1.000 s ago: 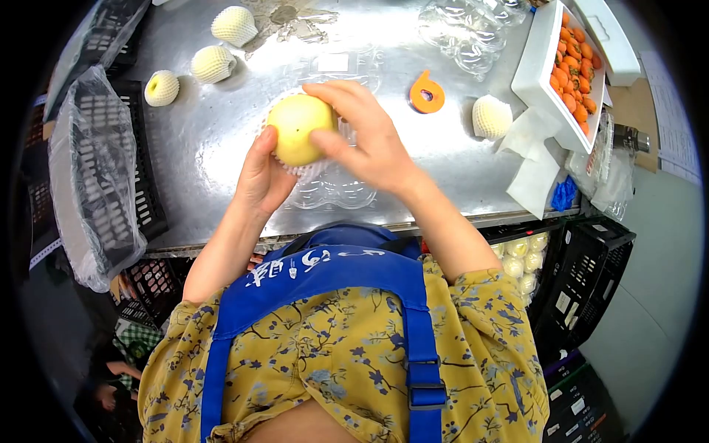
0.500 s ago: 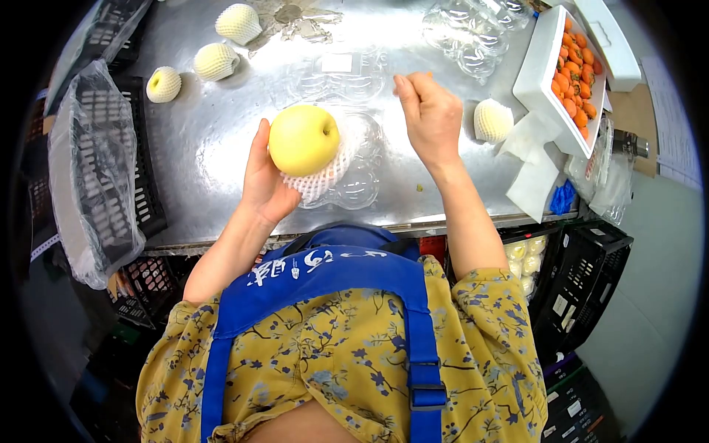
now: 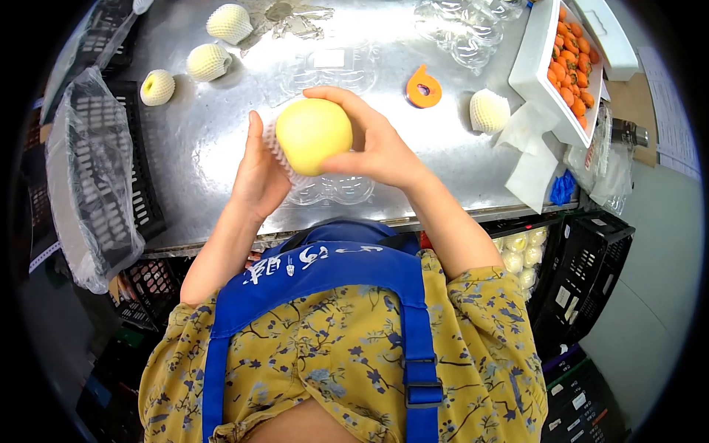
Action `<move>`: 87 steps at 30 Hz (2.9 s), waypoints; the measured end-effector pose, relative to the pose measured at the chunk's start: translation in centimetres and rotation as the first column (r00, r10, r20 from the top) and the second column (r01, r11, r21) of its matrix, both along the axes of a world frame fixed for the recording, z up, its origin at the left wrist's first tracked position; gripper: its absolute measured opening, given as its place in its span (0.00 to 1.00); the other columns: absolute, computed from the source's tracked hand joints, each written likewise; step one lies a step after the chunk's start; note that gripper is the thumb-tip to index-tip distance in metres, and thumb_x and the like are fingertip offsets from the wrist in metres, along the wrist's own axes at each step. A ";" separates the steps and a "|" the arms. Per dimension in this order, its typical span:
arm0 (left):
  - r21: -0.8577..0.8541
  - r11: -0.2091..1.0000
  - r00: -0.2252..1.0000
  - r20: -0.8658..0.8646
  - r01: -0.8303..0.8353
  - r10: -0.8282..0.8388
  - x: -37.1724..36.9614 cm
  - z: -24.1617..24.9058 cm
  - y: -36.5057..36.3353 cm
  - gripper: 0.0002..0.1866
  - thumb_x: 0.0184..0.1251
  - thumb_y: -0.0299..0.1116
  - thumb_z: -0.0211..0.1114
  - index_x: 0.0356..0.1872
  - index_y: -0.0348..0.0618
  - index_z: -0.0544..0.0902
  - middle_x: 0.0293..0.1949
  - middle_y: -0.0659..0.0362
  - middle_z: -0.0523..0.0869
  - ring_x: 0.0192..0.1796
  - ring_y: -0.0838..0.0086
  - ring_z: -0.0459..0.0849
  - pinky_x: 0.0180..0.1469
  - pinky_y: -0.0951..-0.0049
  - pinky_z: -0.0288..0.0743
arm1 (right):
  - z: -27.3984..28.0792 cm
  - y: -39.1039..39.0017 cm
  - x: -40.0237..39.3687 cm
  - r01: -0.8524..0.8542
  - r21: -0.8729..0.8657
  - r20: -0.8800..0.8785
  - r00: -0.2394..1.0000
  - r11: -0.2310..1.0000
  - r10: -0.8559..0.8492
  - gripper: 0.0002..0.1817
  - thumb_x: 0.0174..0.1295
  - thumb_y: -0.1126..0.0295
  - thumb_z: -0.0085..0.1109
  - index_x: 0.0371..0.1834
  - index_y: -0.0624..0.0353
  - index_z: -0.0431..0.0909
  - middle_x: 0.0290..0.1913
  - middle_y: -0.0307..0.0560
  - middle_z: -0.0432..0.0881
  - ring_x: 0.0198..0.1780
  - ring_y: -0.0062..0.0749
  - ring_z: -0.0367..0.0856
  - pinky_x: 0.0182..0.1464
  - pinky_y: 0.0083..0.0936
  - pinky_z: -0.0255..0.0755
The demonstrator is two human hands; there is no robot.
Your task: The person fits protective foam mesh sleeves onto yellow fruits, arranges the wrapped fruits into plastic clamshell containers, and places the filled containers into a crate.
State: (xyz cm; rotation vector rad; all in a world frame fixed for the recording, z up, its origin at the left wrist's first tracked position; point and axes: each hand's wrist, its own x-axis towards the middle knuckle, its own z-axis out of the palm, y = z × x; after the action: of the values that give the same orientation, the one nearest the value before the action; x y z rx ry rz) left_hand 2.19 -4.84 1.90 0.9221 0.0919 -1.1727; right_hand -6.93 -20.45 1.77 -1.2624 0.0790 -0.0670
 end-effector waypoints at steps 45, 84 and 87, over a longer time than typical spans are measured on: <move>-0.242 0.931 0.911 -0.376 -0.272 0.169 -0.9 -4.1 2.6 0.35 0.48 0.60 0.59 0.55 0.48 0.73 0.53 0.56 0.77 0.55 0.64 0.76 0.55 0.58 0.73 | 2.2 3.3 -0.1 0.393 -0.765 0.390 0.913 0.510 -0.119 0.30 0.45 0.53 0.69 0.46 0.57 0.68 0.53 0.54 0.71 0.55 0.47 0.71 0.62 0.53 0.58; -0.330 0.944 0.956 -0.269 0.018 -0.112 0.1 -1.4 2.0 0.38 0.46 0.46 0.70 0.59 0.40 0.68 0.54 0.52 0.77 0.58 0.61 0.75 0.62 0.56 0.69 | -0.4 -0.5 1.1 0.404 -0.202 -0.071 0.903 0.892 -0.425 0.14 0.69 0.64 0.44 0.52 0.59 0.70 0.24 0.38 0.75 0.28 0.17 0.71 0.32 0.16 0.65; -0.464 0.877 0.895 -0.432 -0.121 -0.106 -0.6 -2.7 2.4 0.38 0.46 0.46 0.70 0.59 0.42 0.70 0.55 0.51 0.76 0.59 0.59 0.74 0.63 0.54 0.68 | -2.1 0.1 1.0 0.404 0.172 -0.334 0.882 0.898 -0.333 0.19 0.69 0.60 0.42 0.57 0.57 0.68 0.39 0.42 0.79 0.42 0.25 0.77 0.45 0.24 0.70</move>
State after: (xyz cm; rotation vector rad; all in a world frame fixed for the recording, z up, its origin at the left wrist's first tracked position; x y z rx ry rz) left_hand 1.55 -2.42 -0.79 0.1965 0.1653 -1.3048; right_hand -5.89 -20.36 -0.36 -0.9939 0.5779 -0.1947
